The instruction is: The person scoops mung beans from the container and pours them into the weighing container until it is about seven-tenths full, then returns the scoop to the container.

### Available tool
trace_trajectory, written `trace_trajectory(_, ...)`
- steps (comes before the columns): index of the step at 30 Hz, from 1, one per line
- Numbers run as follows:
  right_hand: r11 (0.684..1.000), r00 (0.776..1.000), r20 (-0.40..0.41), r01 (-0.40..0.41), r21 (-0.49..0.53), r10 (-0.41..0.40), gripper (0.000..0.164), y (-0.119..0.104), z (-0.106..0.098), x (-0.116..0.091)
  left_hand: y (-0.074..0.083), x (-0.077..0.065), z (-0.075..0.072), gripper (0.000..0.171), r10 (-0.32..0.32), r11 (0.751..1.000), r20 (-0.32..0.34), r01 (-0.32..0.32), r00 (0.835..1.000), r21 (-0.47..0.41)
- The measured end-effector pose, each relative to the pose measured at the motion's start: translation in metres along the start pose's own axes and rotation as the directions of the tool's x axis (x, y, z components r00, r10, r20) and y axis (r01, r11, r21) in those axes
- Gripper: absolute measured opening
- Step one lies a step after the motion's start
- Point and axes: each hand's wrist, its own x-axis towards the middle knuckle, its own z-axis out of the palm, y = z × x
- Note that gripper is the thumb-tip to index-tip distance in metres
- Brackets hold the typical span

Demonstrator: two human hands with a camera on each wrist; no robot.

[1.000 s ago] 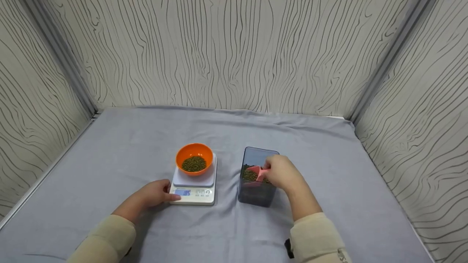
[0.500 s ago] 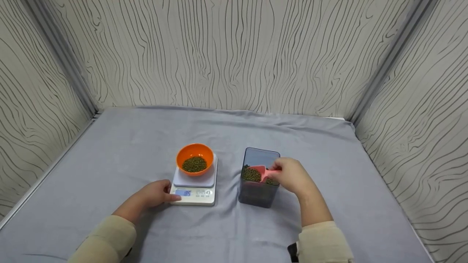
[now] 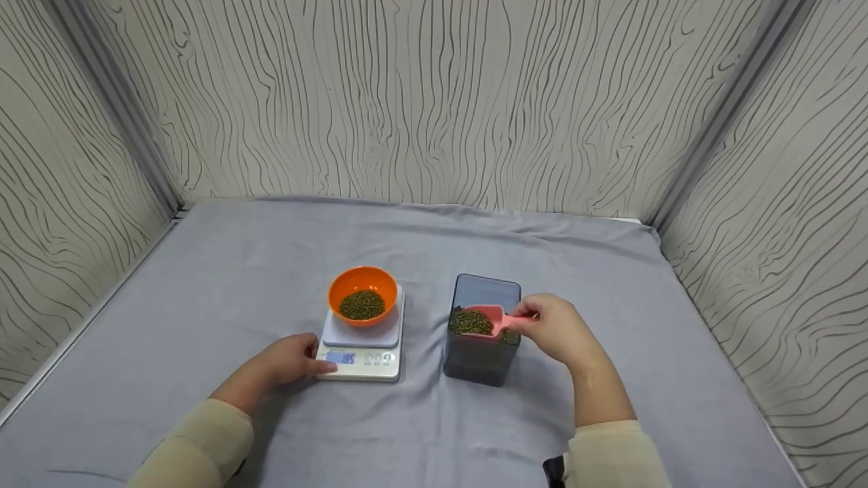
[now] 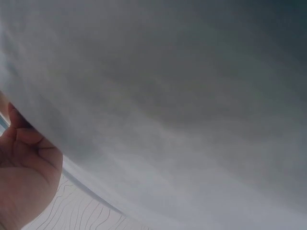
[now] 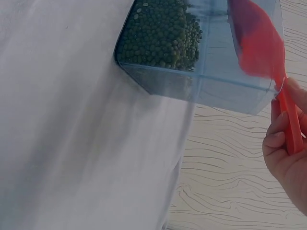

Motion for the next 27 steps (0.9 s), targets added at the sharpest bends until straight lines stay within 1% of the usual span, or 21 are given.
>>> trace_trajectory(6,0.999,1.000,-0.022,0.000,0.046,0.001,0.020,0.006,-0.002,-0.005,0.000,0.000,-0.001,0.043,0.013,1.000,0.008,-0.013,1.000,-0.022)
trace_trajectory(16,0.985,0.999,-0.045,0.024,0.172,-0.016,0.028,0.026,0.003,-0.007,-0.002,0.002,0.001,0.042,0.014,1.000,0.011,-0.014,1.000,-0.022)
trace_trajectory(19,0.979,0.999,-0.046,0.019,0.204,-0.010,0.029,0.032,0.005,-0.006,-0.002,0.003,0.001,0.043,0.009,1.000,0.014,-0.009,1.000,-0.017)
trace_trajectory(23,0.975,0.999,-0.048,-0.008,0.224,0.019,0.032,0.037,0.007,-0.007,-0.002,0.003,0.001,0.043,0.000,1.000,0.017,0.000,1.000,-0.024)
trace_trajectory(27,0.969,0.998,-0.059,-0.006,0.249,0.022,0.033,0.040,0.009,-0.009,-0.002,0.002,0.001,0.043,0.001,0.999,0.015,-0.001,1.000,-0.032)
